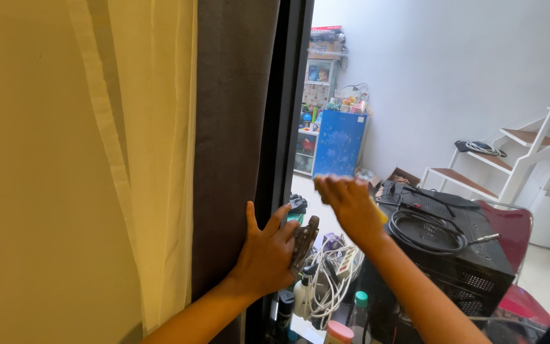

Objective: The person sprays a cleaning solution from a handheld sprayer onto a window frame and wipes it with a yellow cloth. The person repeatedly sprays and wipes different sections of the frame, moving along the vertical edges and corners.

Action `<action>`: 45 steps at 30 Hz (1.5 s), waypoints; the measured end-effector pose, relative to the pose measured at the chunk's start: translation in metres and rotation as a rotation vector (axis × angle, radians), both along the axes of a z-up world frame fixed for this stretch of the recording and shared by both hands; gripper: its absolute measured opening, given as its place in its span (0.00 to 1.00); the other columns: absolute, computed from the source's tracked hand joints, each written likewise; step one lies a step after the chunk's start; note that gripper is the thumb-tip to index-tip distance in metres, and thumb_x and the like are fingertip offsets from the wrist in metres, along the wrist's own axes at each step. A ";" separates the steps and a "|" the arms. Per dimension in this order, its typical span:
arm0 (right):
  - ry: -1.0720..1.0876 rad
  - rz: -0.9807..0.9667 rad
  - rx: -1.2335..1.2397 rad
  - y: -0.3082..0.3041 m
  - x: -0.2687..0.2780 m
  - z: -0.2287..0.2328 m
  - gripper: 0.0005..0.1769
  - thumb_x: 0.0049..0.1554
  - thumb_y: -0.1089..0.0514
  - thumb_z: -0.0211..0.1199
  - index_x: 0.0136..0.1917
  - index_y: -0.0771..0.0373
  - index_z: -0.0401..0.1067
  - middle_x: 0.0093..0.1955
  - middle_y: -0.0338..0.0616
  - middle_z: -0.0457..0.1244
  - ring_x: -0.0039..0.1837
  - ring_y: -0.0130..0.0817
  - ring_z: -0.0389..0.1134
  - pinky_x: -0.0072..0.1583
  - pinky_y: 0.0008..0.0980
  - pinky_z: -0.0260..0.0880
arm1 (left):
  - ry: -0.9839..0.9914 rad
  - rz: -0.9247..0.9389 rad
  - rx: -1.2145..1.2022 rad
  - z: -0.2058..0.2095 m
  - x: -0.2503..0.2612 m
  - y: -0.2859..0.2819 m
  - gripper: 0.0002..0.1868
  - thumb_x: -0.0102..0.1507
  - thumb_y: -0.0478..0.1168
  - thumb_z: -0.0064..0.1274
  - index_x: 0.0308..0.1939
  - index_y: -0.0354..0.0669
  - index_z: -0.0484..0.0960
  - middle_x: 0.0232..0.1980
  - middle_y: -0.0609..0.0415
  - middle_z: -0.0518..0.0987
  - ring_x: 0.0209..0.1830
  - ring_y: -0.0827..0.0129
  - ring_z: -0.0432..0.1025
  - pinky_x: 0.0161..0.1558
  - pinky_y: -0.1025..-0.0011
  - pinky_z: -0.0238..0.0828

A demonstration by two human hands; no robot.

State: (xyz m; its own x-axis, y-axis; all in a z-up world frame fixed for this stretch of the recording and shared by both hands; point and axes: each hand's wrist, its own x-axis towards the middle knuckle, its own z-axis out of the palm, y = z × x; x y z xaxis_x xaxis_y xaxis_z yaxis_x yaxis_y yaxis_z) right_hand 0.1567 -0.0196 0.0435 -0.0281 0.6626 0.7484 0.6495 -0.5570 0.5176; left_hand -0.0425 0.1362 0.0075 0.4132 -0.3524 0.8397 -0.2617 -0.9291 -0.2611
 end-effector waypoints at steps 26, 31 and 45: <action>-0.070 -0.105 -0.085 0.081 0.013 -0.053 0.51 0.45 0.66 0.62 0.81 0.62 0.52 0.74 0.49 0.54 0.65 0.48 0.59 0.60 0.43 0.63 | 0.091 0.076 -0.042 -0.018 0.001 0.033 0.12 0.54 0.44 0.56 0.36 0.42 0.85 0.50 0.58 0.79 0.66 0.44 0.65 0.56 0.06 0.32; -0.066 -0.105 -0.108 0.082 0.020 -0.075 0.48 0.48 0.72 0.54 0.82 0.61 0.52 0.76 0.50 0.53 0.69 0.48 0.57 0.65 0.45 0.62 | 0.130 0.080 -0.045 -0.021 0.004 0.035 0.13 0.53 0.46 0.59 0.36 0.42 0.86 0.50 0.58 0.80 0.67 0.45 0.64 0.56 0.06 0.30; -0.106 -0.156 -0.326 0.060 0.014 -0.138 0.43 0.55 0.55 0.61 0.81 0.60 0.52 0.73 0.47 0.57 0.70 0.46 0.57 0.66 0.42 0.59 | 0.156 0.077 -0.051 -0.028 0.001 0.035 0.17 0.51 0.41 0.58 0.43 0.42 0.84 0.50 0.58 0.79 0.67 0.47 0.64 0.58 0.06 0.29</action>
State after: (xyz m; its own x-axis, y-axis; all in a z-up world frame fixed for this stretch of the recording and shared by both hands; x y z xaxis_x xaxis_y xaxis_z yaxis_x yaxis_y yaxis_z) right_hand 0.1703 0.0403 -0.0944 0.0260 0.8682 0.4955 0.5036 -0.4395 0.7438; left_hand -0.0411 0.1711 -0.0201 0.5636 -0.2737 0.7794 -0.2233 -0.9589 -0.1752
